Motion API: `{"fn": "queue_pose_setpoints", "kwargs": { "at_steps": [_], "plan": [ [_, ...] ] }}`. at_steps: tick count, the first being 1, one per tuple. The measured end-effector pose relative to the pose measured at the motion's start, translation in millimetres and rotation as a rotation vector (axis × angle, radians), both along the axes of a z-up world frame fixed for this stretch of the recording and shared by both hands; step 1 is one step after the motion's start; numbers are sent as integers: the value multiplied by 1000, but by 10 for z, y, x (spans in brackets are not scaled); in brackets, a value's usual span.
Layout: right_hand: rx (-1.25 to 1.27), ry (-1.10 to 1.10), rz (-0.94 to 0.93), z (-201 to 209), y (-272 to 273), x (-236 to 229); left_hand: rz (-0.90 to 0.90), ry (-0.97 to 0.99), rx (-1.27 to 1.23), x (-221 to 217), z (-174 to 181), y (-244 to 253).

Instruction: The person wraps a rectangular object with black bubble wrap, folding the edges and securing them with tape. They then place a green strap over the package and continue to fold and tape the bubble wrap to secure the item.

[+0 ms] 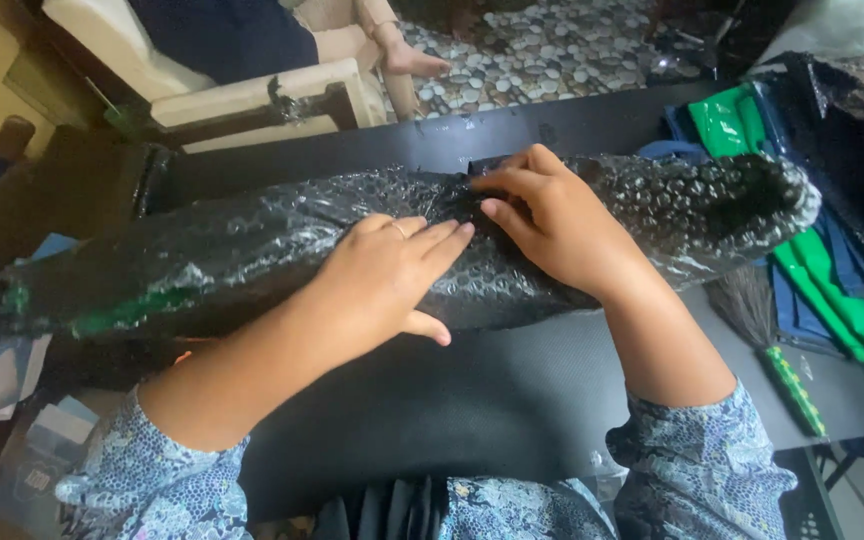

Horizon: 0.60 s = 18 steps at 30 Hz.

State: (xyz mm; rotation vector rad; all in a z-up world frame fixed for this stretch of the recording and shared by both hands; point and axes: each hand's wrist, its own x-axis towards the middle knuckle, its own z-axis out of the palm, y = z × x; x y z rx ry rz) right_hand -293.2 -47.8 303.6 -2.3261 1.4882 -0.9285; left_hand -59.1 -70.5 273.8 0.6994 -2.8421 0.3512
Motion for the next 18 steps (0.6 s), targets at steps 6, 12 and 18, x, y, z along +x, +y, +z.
{"fn": "queue_pose_setpoints", "kwargs": {
  "at_steps": [6, 12, 18],
  "plan": [
    [-386, -3, -2, -569, 348, -25, -63, 89, -200, -21, -563, 461],
    [-571, -17, -31, -1340, 821, -22, -63, 379, -502, -117, -1426, 814],
    [-650, 76, -27, -2329, 702, -112, -9, 458, -576, -216, -2439, 610]
  ]
}}
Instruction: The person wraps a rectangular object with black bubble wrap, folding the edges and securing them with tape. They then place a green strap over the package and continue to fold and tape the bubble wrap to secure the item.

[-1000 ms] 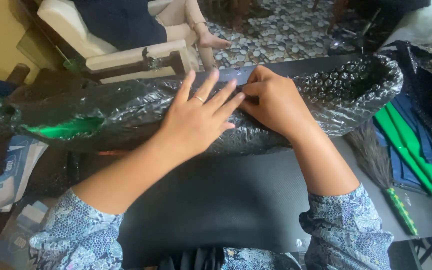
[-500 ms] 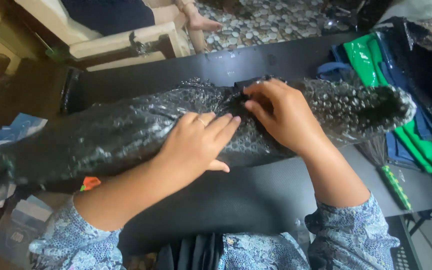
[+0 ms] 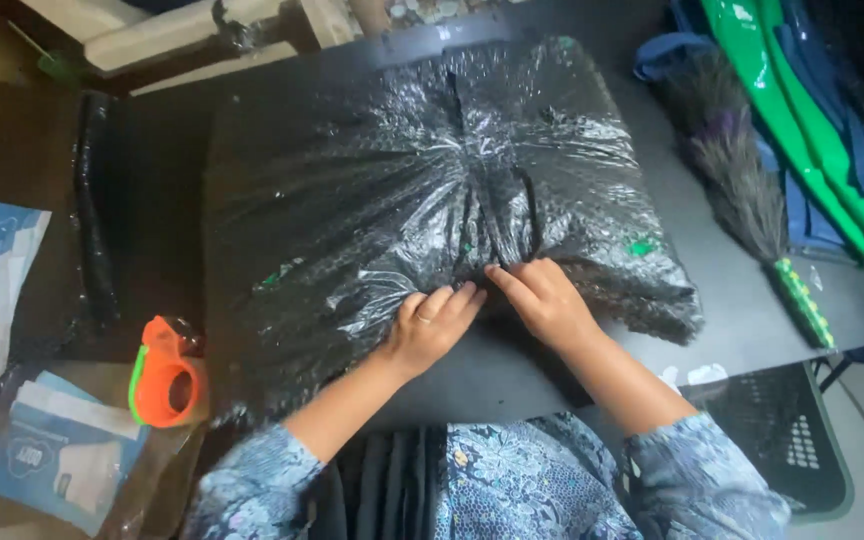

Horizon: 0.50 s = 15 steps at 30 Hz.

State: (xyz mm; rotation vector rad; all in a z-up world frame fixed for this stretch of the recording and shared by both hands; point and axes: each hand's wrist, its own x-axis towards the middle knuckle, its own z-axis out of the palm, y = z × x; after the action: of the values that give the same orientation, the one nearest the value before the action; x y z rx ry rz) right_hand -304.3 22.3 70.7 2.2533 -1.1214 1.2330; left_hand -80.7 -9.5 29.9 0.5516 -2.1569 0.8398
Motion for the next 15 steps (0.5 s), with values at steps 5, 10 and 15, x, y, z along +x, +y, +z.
{"fn": "queue_pose_setpoints", "kwargs": {
  "at_steps": [5, 10, 15],
  "plan": [
    [-10, -70, 15, -500, -107, -4, 59, 20, 256, -42, 177, 164],
    [-81, -85, -102, -598, -143, 13, -127, -68, 239, -102, 423, -6],
    [-66, -107, -140, -654, -142, 54, -281, -191, 265, -109, 738, -143]
  ]
}}
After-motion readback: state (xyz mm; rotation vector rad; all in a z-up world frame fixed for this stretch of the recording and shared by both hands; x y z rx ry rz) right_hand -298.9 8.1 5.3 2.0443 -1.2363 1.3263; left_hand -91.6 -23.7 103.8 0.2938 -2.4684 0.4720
